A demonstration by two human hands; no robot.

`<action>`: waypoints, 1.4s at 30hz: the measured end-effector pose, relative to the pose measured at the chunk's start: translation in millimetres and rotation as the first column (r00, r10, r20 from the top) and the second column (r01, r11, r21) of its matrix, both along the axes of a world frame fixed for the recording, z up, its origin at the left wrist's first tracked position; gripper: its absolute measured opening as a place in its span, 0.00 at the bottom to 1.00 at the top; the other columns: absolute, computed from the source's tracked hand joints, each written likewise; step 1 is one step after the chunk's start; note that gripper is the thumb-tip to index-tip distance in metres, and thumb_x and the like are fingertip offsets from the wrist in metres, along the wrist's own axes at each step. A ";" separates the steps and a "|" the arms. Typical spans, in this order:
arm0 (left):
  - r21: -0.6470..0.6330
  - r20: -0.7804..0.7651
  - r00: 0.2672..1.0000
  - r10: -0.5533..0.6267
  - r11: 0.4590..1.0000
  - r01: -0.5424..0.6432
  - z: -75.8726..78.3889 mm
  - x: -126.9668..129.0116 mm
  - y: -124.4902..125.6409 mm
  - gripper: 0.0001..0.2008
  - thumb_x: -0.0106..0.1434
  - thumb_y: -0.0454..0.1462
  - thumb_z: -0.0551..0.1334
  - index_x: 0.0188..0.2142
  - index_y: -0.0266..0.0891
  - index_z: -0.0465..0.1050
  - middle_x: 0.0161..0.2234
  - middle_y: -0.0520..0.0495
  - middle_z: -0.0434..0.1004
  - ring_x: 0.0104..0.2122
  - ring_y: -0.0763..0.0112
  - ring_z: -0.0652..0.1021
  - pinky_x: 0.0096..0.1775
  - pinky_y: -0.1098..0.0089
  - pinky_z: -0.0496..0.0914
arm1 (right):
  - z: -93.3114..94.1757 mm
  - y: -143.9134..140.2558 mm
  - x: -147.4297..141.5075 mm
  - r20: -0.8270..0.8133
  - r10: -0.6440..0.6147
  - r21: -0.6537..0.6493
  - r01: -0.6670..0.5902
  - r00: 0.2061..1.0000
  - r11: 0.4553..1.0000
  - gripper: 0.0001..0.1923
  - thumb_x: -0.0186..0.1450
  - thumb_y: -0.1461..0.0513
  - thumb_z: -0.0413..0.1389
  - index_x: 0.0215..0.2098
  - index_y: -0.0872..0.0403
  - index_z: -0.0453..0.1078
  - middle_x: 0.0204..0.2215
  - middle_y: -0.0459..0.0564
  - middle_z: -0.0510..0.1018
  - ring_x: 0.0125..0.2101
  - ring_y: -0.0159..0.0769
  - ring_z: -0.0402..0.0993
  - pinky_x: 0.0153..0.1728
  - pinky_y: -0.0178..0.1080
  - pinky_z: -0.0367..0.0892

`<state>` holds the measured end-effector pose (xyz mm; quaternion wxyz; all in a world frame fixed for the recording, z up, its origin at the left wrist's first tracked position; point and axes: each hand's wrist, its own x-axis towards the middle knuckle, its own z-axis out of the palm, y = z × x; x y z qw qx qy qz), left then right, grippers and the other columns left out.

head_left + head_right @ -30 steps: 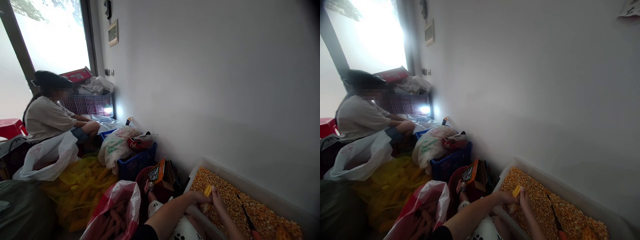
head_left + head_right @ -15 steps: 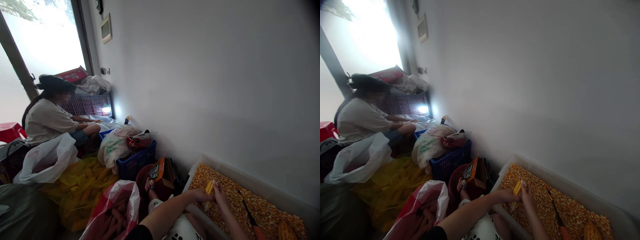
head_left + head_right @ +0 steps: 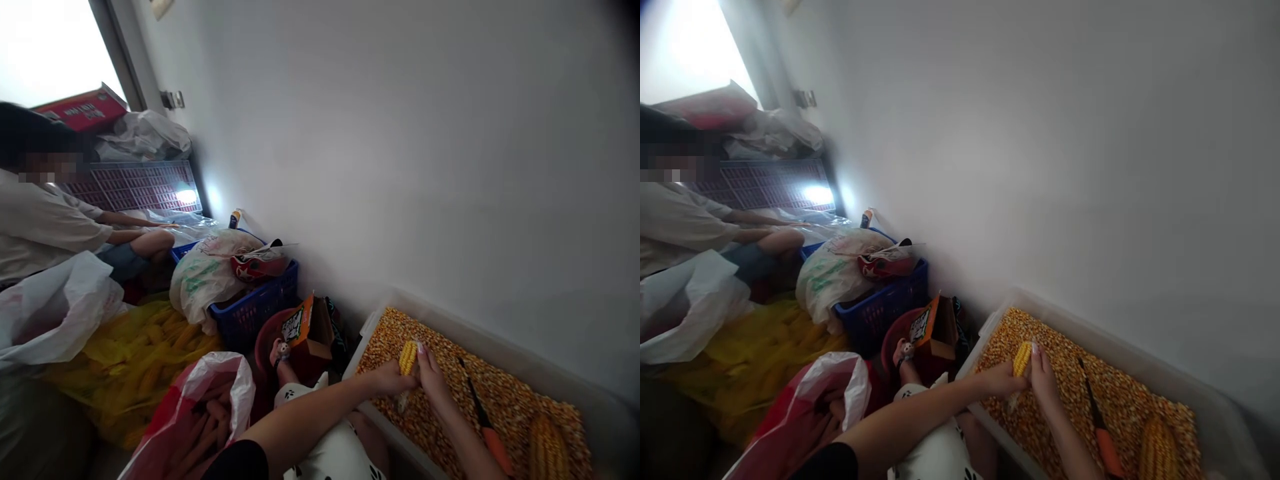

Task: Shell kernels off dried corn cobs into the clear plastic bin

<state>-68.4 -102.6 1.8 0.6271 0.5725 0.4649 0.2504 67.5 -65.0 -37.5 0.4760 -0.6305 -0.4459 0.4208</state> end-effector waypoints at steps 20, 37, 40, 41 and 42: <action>0.002 0.394 0.913 0.107 0.993 -0.118 45.3 0.3 9.9 0.25 0.52 0.33 0.61 0.49 0.37 0.58 0.30 0.53 0.65 0.23 0.79 0.68 0.21 0.78 0.66 | 68.2 12.4 -20.3 -0.289 0.247 0.303 -0.156 0.925 0.940 0.24 0.61 0.48 0.52 0.51 0.51 0.67 0.51 0.45 0.72 0.55 0.43 0.63 0.57 0.47 0.56; -0.044 0.384 0.917 0.107 0.994 -0.098 39.7 3.8 7.1 0.23 0.49 0.31 0.59 0.46 0.36 0.60 0.30 0.51 0.65 0.23 0.77 0.69 0.21 0.75 0.66 | 70.8 5.9 -28.1 -0.300 0.170 0.304 -0.075 0.939 0.950 0.23 0.61 0.47 0.51 0.48 0.49 0.70 0.47 0.48 0.75 0.50 0.41 0.68 0.53 0.44 0.61; -0.034 0.394 0.913 0.106 0.994 -0.100 37.7 3.4 7.2 0.25 0.49 0.32 0.60 0.48 0.37 0.59 0.30 0.51 0.65 0.24 0.76 0.69 0.20 0.75 0.66 | 68.8 5.3 -30.4 -0.311 0.141 0.290 -0.047 0.940 0.956 0.24 0.61 0.46 0.50 0.47 0.50 0.71 0.47 0.49 0.74 0.49 0.41 0.68 0.52 0.45 0.61; -0.035 0.398 0.911 0.110 0.994 -0.105 37.0 3.2 7.1 0.26 0.49 0.32 0.60 0.49 0.37 0.58 0.31 0.51 0.65 0.24 0.76 0.69 0.20 0.75 0.66 | 68.1 5.0 -31.5 -0.326 0.136 0.283 -0.040 0.936 0.958 0.24 0.60 0.46 0.50 0.47 0.51 0.71 0.47 0.50 0.74 0.49 0.41 0.68 0.52 0.45 0.61; -0.037 0.400 0.909 0.116 0.993 -0.111 36.3 2.9 6.9 0.27 0.49 0.31 0.60 0.50 0.37 0.57 0.32 0.51 0.65 0.24 0.76 0.69 0.20 0.75 0.66 | 67.5 4.6 -32.7 -0.345 0.135 0.279 -0.036 0.929 0.960 0.24 0.60 0.46 0.50 0.47 0.51 0.71 0.47 0.50 0.74 0.49 0.42 0.68 0.52 0.45 0.61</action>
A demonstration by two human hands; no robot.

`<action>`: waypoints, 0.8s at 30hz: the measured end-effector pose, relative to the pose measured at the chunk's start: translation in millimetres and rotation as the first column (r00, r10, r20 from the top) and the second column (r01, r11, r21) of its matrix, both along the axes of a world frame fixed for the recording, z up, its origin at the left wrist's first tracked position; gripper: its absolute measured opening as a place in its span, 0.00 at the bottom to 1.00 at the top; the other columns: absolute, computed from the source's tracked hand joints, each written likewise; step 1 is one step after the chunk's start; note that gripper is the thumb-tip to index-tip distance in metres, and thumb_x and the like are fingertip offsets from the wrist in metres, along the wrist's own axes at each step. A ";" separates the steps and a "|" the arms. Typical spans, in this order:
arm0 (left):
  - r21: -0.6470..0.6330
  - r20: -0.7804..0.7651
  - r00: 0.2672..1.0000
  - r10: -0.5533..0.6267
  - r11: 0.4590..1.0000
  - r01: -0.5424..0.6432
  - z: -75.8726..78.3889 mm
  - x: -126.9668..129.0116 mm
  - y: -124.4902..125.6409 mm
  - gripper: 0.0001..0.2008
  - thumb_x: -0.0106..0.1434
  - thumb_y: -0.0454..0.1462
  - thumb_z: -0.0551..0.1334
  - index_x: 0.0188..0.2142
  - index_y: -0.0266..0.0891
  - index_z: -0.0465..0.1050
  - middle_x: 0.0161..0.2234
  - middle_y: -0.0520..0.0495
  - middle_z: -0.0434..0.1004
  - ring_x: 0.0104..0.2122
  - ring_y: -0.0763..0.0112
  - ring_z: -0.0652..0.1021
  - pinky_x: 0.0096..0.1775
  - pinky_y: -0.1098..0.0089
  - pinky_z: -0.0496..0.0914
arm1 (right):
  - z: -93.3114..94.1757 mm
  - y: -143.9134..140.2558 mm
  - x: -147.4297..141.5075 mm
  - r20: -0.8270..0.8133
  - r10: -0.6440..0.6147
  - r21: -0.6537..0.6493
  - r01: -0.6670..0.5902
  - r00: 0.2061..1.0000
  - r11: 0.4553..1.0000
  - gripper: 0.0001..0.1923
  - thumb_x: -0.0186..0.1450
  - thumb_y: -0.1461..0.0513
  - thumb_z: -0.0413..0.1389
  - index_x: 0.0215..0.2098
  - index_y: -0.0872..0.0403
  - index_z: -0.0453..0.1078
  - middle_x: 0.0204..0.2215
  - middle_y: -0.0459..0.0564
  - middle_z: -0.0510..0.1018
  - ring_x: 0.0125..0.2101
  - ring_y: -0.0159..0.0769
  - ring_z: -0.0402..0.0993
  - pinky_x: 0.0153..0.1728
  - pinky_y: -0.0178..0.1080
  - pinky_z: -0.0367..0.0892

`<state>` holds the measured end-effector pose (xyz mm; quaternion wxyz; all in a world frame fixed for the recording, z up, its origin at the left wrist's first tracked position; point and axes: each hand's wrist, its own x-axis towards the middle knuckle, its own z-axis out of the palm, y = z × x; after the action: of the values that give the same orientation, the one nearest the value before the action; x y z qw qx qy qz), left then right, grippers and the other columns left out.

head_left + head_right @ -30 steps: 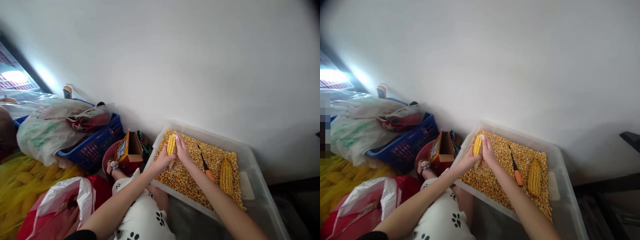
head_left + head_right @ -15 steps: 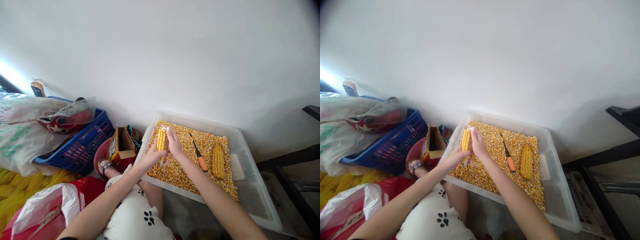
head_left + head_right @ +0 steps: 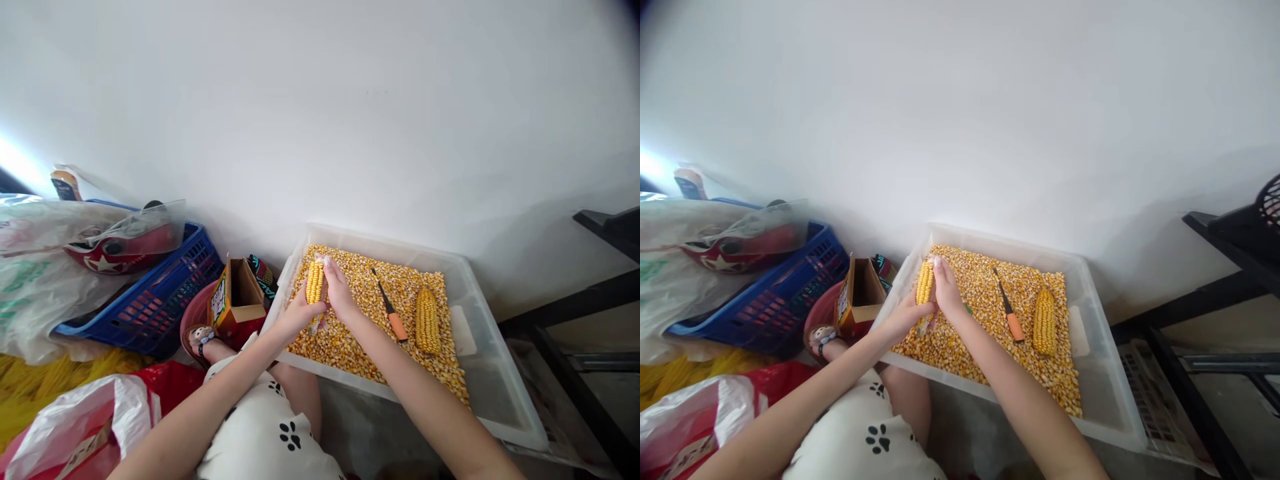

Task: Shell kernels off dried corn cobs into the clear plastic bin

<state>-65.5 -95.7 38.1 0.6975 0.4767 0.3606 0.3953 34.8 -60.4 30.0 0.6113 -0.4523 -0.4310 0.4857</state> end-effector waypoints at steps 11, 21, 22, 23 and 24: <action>-0.109 -0.013 1.000 0.007 0.994 -0.008 -0.5 -2.3 -3.0 0.27 0.50 0.34 0.63 0.49 0.38 0.59 0.32 0.50 0.68 0.21 0.77 0.69 0.20 0.76 0.66 | -6.9 4.0 1.6 -0.191 0.062 -0.039 -0.071 0.980 0.997 0.24 0.60 0.46 0.51 0.47 0.50 0.71 0.46 0.48 0.76 0.48 0.40 0.70 0.51 0.45 0.63; -0.174 0.034 0.999 0.003 0.985 0.003 6.0 2.9 -2.4 0.27 0.49 0.33 0.62 0.50 0.37 0.61 0.25 0.53 0.70 0.17 0.78 0.69 0.20 0.76 0.65 | -15.2 1.6 -3.0 0.101 -0.037 0.030 0.034 0.994 0.999 0.24 0.61 0.48 0.50 0.52 0.47 0.67 0.52 0.47 0.71 0.57 0.40 0.60 0.57 0.46 0.56; -0.169 0.037 0.999 0.010 0.986 -0.003 6.4 3.7 -2.9 0.28 0.48 0.33 0.62 0.50 0.37 0.61 0.25 0.52 0.71 0.18 0.77 0.69 0.20 0.76 0.64 | -17.5 3.0 -4.7 0.120 -0.065 0.030 0.062 0.991 0.998 0.24 0.61 0.47 0.49 0.51 0.48 0.67 0.52 0.48 0.71 0.56 0.40 0.61 0.57 0.46 0.56; -0.168 0.036 0.999 0.017 0.986 -0.011 6.9 4.3 -3.4 0.28 0.48 0.33 0.62 0.50 0.37 0.62 0.26 0.52 0.71 0.19 0.76 0.70 0.20 0.76 0.64 | -19.4 4.8 -6.0 0.135 -0.089 0.025 0.086 0.987 0.996 0.23 0.62 0.47 0.48 0.50 0.48 0.67 0.51 0.48 0.72 0.55 0.40 0.62 0.57 0.46 0.56; -0.170 0.031 0.999 0.025 0.985 -0.020 7.5 4.8 -4.0 0.28 0.48 0.33 0.62 0.50 0.37 0.62 0.27 0.51 0.72 0.20 0.75 0.71 0.20 0.76 0.64 | -20.8 6.7 -6.7 0.141 -0.110 0.016 0.109 0.984 0.994 0.23 0.62 0.47 0.47 0.49 0.48 0.68 0.49 0.48 0.73 0.54 0.40 0.63 0.56 0.46 0.57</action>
<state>-60.7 -99.6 45.5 0.7368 0.4050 0.3869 0.3786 28.1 -53.7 9.2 0.6067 -0.5063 -0.4498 0.4161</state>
